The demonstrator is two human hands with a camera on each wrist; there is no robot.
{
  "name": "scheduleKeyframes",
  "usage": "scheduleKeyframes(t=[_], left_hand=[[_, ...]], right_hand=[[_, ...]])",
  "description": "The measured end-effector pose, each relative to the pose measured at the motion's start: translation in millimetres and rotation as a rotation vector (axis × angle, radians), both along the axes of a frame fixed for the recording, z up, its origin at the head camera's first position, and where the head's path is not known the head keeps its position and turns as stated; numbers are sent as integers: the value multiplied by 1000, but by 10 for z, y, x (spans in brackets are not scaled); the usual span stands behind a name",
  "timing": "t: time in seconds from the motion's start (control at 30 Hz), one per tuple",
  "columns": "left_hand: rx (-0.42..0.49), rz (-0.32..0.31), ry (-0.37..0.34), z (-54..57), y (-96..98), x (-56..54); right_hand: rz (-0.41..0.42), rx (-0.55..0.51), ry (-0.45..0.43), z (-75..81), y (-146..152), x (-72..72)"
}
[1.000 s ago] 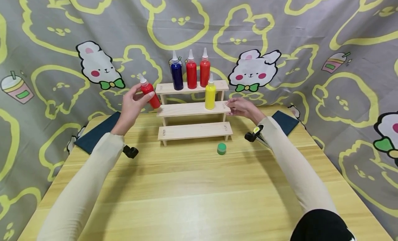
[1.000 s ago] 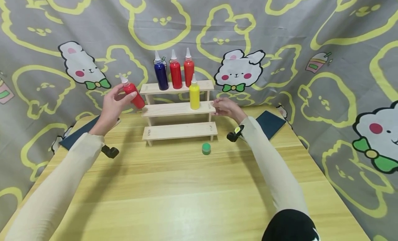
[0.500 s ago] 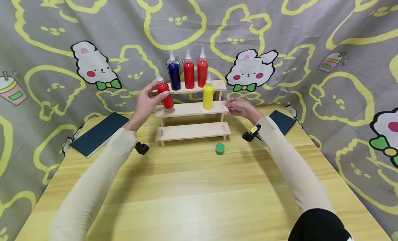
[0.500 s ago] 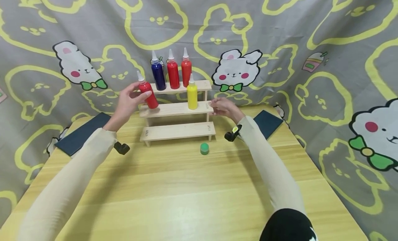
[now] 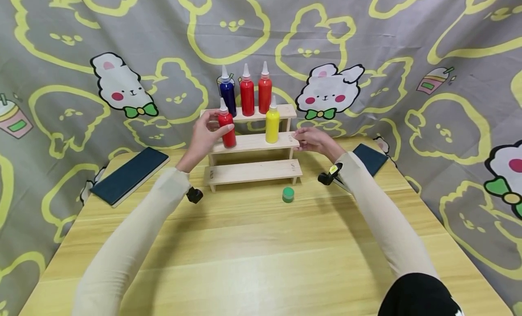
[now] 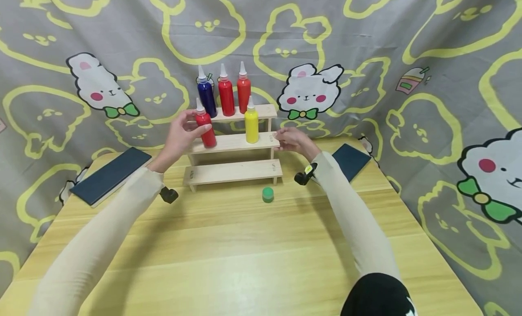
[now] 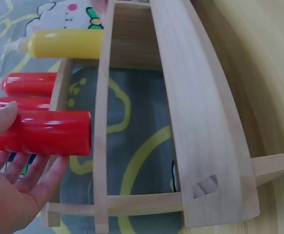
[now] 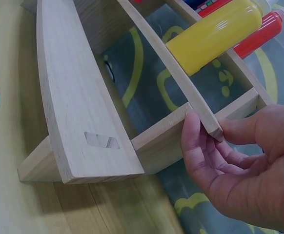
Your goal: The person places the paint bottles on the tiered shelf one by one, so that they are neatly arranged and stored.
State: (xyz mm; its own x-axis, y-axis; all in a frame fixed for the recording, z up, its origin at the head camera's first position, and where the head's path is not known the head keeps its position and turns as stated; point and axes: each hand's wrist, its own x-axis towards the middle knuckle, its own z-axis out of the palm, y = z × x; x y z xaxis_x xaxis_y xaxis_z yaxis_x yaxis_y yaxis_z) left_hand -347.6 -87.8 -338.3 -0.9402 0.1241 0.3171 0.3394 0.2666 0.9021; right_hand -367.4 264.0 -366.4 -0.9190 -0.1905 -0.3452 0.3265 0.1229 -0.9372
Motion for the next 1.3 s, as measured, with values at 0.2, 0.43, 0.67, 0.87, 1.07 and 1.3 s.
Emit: scheduleKeyframes(t=[0.2,0.43,0.67,0.87,1.07,1.3], left_hand=[[2,-12,9,-50,-27,-9],[-7,-29,4,-84,-95,-7],[-21,-33,13,-124,-86,-38],[-37,-35,9,-155,-58,-32],[-53,-60,40,-158,-23,-45],[-65,-56,37,-115,-44,-46]], right_hand=[[3,4,-9,33,-54,-3],[4,-2,-34,46,-97,-7],[13,11,-7,37,-87,-4],[3,14,3,2,-61,24],[-2,27,11,7,-18,50],[3,33,15,19,-42,30]])
